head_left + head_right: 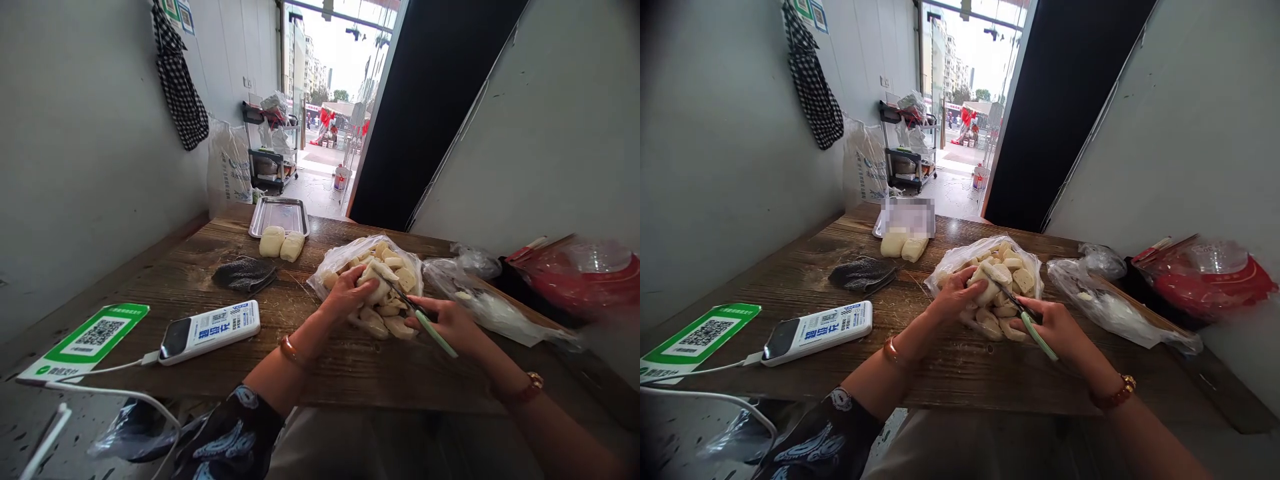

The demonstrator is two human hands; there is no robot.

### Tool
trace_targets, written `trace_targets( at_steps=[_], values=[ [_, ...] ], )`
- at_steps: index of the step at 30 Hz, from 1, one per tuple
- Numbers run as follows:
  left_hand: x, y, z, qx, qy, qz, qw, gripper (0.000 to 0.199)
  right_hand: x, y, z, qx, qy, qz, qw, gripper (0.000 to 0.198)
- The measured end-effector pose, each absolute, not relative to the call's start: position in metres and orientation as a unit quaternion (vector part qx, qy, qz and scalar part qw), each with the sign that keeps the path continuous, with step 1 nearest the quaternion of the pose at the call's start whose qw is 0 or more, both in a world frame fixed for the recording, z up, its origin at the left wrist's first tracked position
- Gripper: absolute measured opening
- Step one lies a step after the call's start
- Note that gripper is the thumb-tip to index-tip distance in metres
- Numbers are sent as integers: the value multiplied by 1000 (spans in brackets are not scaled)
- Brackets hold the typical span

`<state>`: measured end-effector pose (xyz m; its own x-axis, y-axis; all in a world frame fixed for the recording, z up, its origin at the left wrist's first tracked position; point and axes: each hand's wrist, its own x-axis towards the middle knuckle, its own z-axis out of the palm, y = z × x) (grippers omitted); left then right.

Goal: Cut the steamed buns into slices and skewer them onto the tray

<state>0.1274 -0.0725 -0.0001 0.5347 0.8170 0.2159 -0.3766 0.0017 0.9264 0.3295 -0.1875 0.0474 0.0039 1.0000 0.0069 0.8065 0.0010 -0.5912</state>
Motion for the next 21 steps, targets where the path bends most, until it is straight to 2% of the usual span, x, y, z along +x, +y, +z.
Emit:
trace_targets(
  at_steps=[5,11,21],
  values=[
    [130,-70,-6,521,181,430,715,53,332,-191,50,-684,-659,230,212,63],
    [129,-72,-6,513,157,428,727,58,336,-191,56,-660,-661,293,206,78],
    [127,-66,-6,669,231,433,558,39,331,-173,50,-636,-683,289,214,83]
  ],
)
